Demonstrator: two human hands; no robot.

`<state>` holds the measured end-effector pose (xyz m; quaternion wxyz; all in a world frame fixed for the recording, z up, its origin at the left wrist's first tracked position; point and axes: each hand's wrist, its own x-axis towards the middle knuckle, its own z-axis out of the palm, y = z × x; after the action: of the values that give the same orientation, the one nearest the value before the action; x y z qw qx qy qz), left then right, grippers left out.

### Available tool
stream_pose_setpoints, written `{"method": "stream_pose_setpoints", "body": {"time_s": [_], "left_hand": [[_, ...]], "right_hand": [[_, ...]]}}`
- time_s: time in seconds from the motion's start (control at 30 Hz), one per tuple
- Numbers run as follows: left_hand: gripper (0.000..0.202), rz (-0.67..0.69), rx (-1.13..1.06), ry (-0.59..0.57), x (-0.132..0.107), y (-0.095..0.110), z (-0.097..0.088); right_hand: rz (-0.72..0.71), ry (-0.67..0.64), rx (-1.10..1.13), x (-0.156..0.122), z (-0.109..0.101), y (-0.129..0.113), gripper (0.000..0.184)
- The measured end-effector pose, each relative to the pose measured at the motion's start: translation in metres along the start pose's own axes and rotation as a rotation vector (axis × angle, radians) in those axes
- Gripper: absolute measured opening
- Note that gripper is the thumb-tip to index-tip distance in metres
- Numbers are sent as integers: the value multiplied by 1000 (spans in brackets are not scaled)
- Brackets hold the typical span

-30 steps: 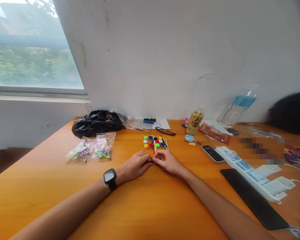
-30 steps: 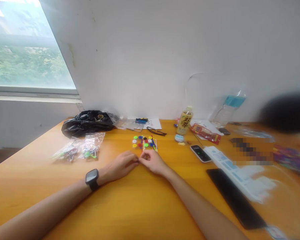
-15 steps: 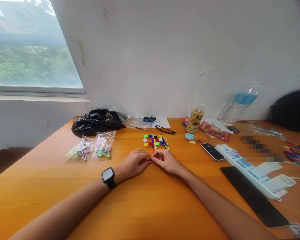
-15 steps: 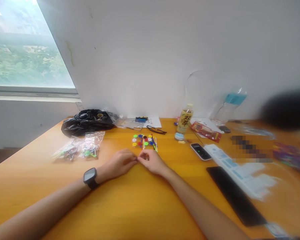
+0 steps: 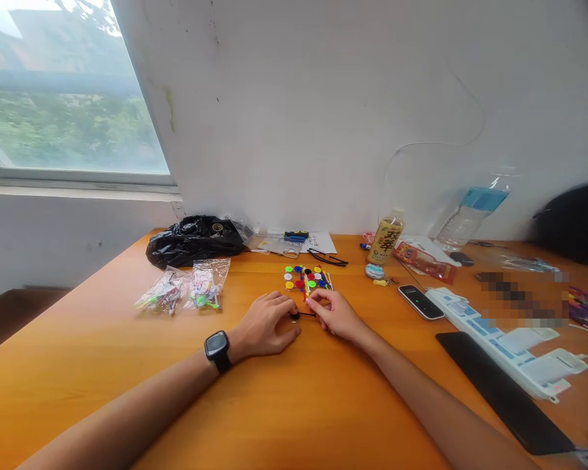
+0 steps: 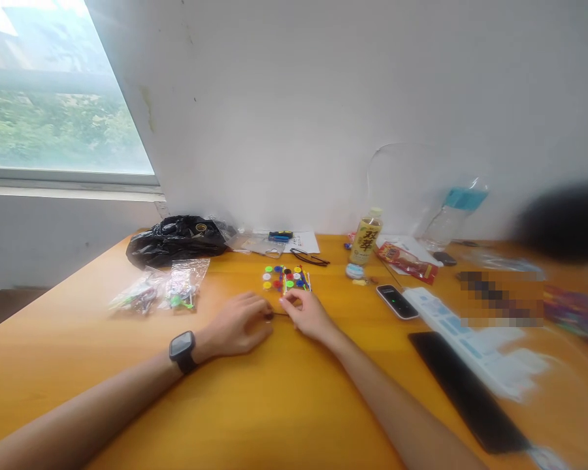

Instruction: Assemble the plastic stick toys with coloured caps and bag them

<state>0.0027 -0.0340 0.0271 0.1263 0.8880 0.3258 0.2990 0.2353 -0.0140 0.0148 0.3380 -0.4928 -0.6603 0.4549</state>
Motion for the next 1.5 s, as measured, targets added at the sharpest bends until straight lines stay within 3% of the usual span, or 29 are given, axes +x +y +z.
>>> {"method": "stream_pose_setpoints", "body": {"time_s": [0.17,0.4,0.53,0.73,0.9,1.07,1.17,1.5], "left_hand": [[26,-10,-35,21,-1,3,-5],[28,-146,-81,254,-4,-2,-10],[24,-197,-86,306,-3,-5,-9],[23,-231,-126,298,-2,-12,-8],[21,-200,-150,269,-1,-14,-14],[20,11,-130,75,0,-9,-17],[18,97,-61,15,-1,-7,-13],[12,100,-71,20,0,-10,-9]], "right_hand": [[58,98,-20,-5,-1,-7,41],[-32,251,-82,-8,-7,-19,56],[-28,265,-97,-8,-10,-16,55],[-117,283,-132,-5,-9,-7,48],[-131,205,-58,-3,-7,-6,42],[-167,159,-118,-2,-1,-2,33],[-175,149,-133,-2,1,-1,31],[-107,198,-57,-2,-3,1,34]]}}
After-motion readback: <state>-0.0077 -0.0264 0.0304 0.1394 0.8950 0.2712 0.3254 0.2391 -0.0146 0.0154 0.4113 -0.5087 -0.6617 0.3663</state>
